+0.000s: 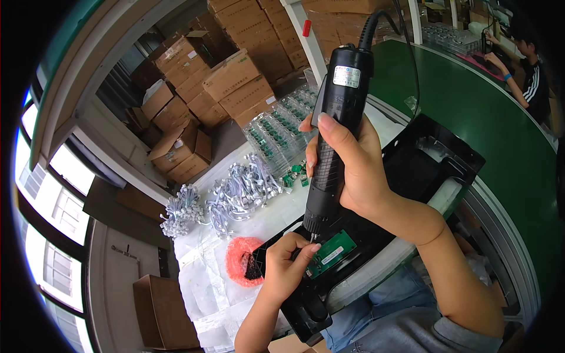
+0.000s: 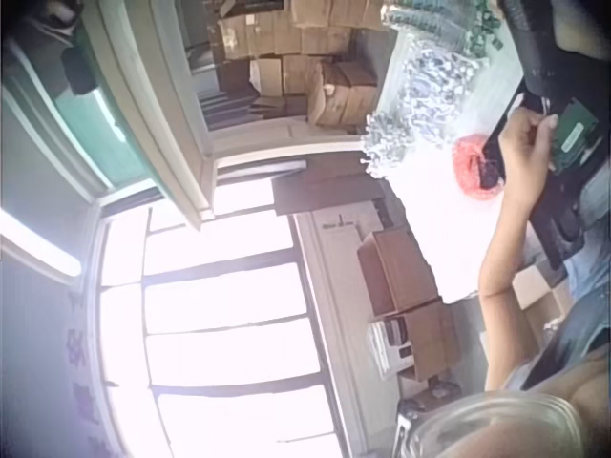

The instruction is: Assemble electronic components into a black plastic housing using an electric screwdriver.

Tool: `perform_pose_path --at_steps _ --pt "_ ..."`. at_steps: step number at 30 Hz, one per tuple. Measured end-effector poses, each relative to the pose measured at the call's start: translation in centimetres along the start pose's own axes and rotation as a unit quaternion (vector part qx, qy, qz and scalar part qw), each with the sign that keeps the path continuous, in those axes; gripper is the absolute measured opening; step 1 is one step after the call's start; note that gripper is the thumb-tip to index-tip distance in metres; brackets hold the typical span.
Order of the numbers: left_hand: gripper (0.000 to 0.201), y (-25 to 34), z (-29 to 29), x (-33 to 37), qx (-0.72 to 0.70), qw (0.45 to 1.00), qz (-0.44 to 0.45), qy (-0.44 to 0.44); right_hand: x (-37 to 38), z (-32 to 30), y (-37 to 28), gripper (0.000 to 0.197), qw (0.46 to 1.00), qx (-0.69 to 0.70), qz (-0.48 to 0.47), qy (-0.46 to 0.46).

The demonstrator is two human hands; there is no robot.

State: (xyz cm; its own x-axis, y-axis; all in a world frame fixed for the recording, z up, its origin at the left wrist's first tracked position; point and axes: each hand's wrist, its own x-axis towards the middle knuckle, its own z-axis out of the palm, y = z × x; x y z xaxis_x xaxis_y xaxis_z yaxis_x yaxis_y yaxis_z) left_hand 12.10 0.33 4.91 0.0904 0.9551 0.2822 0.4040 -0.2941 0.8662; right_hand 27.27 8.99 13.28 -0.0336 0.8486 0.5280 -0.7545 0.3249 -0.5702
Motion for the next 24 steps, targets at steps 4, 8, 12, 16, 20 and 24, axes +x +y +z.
perform_pose_path --at_steps 4,8,12,16,20,24 --pt "0.015 0.1 -0.5 0.3 -0.027 0.997 -0.05 -0.051 0.1 -0.8 -0.2 0.026 0.998 0.038 0.038 0.016" --pt "0.021 0.6 -1.4 1.8 -0.077 0.987 0.05 -0.129 0.4 -1.2 -1.7 0.026 0.995 0.089 0.049 -0.006" --pt "0.032 0.6 -2.2 7.4 0.074 0.993 0.063 -0.064 1.3 -1.8 -3.8 0.028 0.999 0.047 -0.013 0.002" --pt "0.027 -5.4 -2.6 13.3 0.246 0.962 0.002 -0.123 2.9 -2.9 -4.7 0.029 0.991 -0.003 -0.121 0.048" --pt "0.019 -8.2 -0.2 16.3 0.375 0.908 0.076 -0.169 3.7 -6.0 -7.9 0.027 0.966 0.002 -0.219 0.139" --pt "0.015 -8.5 1.5 17.3 0.437 0.879 0.055 -0.182 4.5 -7.3 -9.4 0.026 0.945 0.013 -0.26 0.199"
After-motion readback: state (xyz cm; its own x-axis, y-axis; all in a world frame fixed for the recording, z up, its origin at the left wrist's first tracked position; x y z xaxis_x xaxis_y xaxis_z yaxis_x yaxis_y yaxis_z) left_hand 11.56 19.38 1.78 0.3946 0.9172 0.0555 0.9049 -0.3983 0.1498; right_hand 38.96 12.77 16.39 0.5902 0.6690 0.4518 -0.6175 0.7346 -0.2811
